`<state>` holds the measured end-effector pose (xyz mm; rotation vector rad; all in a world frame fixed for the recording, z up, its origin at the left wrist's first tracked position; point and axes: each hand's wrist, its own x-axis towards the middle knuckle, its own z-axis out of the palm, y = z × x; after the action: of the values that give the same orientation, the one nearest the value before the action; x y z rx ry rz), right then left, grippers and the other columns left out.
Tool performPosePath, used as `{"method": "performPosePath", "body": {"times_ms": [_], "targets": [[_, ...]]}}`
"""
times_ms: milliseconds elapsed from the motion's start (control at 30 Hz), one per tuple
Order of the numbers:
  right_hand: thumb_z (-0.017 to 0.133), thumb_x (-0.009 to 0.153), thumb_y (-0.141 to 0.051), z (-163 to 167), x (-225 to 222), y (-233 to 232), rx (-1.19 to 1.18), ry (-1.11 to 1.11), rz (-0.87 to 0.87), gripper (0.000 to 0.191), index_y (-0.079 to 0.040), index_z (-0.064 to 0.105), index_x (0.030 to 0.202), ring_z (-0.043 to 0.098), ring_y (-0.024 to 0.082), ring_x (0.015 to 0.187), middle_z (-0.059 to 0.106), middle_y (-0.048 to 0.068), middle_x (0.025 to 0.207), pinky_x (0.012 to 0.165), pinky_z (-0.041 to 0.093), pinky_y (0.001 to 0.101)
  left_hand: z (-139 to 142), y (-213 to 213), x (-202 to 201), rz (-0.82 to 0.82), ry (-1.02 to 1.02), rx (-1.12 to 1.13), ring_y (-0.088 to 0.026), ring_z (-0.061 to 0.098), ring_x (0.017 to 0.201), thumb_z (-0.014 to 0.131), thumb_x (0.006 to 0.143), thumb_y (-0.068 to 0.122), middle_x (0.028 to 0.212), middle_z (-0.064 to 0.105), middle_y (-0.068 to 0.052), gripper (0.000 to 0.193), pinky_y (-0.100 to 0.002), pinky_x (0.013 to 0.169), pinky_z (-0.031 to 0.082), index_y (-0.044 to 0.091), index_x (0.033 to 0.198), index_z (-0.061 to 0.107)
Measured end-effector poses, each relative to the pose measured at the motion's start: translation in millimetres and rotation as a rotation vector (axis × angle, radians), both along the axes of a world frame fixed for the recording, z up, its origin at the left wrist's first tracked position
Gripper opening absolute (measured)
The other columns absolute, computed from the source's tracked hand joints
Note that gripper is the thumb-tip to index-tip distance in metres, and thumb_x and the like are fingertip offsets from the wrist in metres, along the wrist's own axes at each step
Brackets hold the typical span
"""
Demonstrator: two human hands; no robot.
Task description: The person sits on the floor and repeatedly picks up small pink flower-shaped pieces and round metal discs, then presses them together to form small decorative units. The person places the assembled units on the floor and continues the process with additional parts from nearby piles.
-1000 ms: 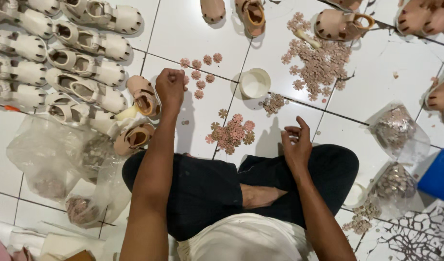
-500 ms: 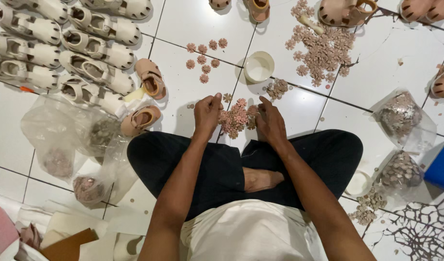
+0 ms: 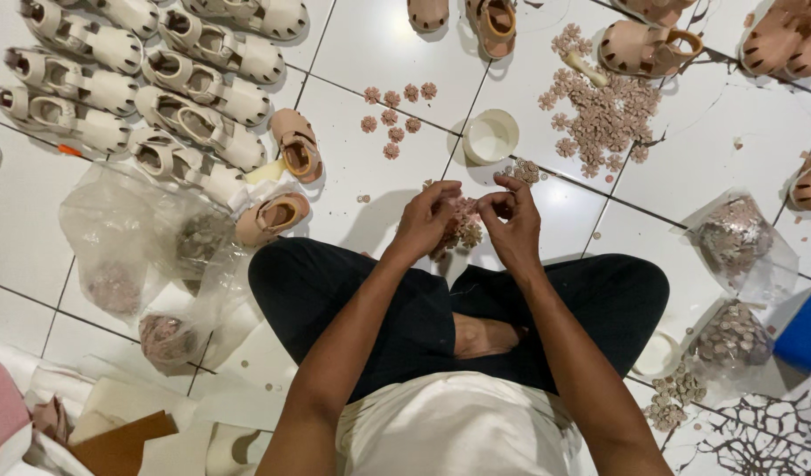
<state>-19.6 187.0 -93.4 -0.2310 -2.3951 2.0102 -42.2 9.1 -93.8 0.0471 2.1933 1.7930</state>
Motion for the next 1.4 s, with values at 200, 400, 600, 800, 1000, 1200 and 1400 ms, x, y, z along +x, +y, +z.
{"method": "performPosePath", "body": {"times_ms": [200, 400, 600, 800, 1000, 1200, 1400], "targets": [[0.073, 0.094, -0.004, 9.2, -7.0, 1.9, -0.072, 0.04, -0.026, 0.049, 0.001, 0.05, 0.138, 0.071, 0.012, 0.092, 0.073, 0.007, 0.098, 0.083, 0.06, 0.0274, 7.6, 6.7, -7.9, 0.053, -0.263, 0.186, -0.017, 0.073, 0.076, 0.064, 0.103, 0.017, 0.088, 0.077, -0.018, 0.023, -0.029, 0.069, 0.06, -0.005, 0.108, 0.068], [0.074, 0.096, -0.003, 8.2, -7.5, 2.9, -0.095, 0.06, -0.127, 0.048, 0.001, 0.053, 0.139, 0.071, 0.012, 0.093, 0.074, 0.007, 0.1, 0.084, 0.059, 0.0276, -4.8, 5.0, -3.5, 0.127, -0.282, 0.171, -0.018, 0.074, 0.074, 0.065, 0.1, 0.018, 0.087, 0.077, -0.017, 0.024, -0.031, 0.068, 0.061, -0.006, 0.105, 0.069], [0.072, 0.096, -0.004, 14.5, -13.2, 4.8, -0.032, 0.086, 0.025, 0.048, 0.001, 0.05, 0.138, 0.072, 0.013, 0.094, 0.073, 0.007, 0.098, 0.087, 0.061, 0.0276, 3.6, 2.2, 5.4, 0.067, -0.001, -0.217, -0.016, 0.071, 0.088, 0.062, 0.094, 0.011, 0.111, 0.075, -0.012, 0.037, -0.033, 0.078, 0.056, 0.009, 0.13, 0.066], [0.072, 0.097, -0.016, 11.8, -38.8, 8.6, 0.431, 0.036, 0.079, 0.043, -0.01, 0.063, 0.138, 0.071, 0.022, 0.107, 0.071, 0.013, 0.124, 0.091, 0.061, 0.036, 0.4, 2.7, -8.7, 0.12, -0.192, -0.09, -0.017, 0.073, 0.079, 0.067, 0.096, 0.013, 0.098, 0.082, -0.012, 0.027, -0.029, 0.07, 0.056, 0.002, 0.119, 0.075], [0.065, 0.098, -0.053, 2.6, -98.6, 22.4, 1.066, 0.182, 0.35, 0.052, -0.013, 0.072, 0.13, 0.02, 0.046, 0.152, 0.023, 0.025, 0.167, 0.12, 0.026, 0.0592, -9.1, -11.1, -42.4, 0.342, -0.256, 0.304, -0.022, 0.079, 0.092, 0.061, 0.101, 0.012, 0.097, 0.076, -0.019, 0.02, -0.027, 0.07, 0.056, -0.004, 0.112, 0.064], [0.06, 0.1, -0.056, -2.0, -109.9, 18.1, 1.167, 0.23, 0.392, 0.052, -0.015, 0.075, 0.128, 0.008, 0.045, 0.156, 0.012, 0.02, 0.171, 0.122, 0.02, 0.0619, -0.9, -10.6, -60.4, 0.337, -0.202, 0.318, -0.021, 0.078, 0.097, 0.058, 0.103, 0.015, 0.098, 0.076, -0.016, 0.022, -0.026, 0.076, 0.057, -0.003, 0.115, 0.063], [0.054, 0.101, -0.06, -5.4, -111.4, 20.0, 1.142, 0.109, 0.439, 0.054, -0.017, 0.076, 0.124, 0.001, 0.043, 0.158, 0.007, 0.014, 0.174, 0.126, 0.014, 0.0628, -1.8, -7.3, -59.2, 0.327, -0.221, 0.321, -0.021, 0.078, 0.097, 0.057, 0.104, 0.014, 0.097, 0.076, -0.016, 0.021, -0.026, 0.076, 0.056, -0.002, 0.116, 0.064]]}}
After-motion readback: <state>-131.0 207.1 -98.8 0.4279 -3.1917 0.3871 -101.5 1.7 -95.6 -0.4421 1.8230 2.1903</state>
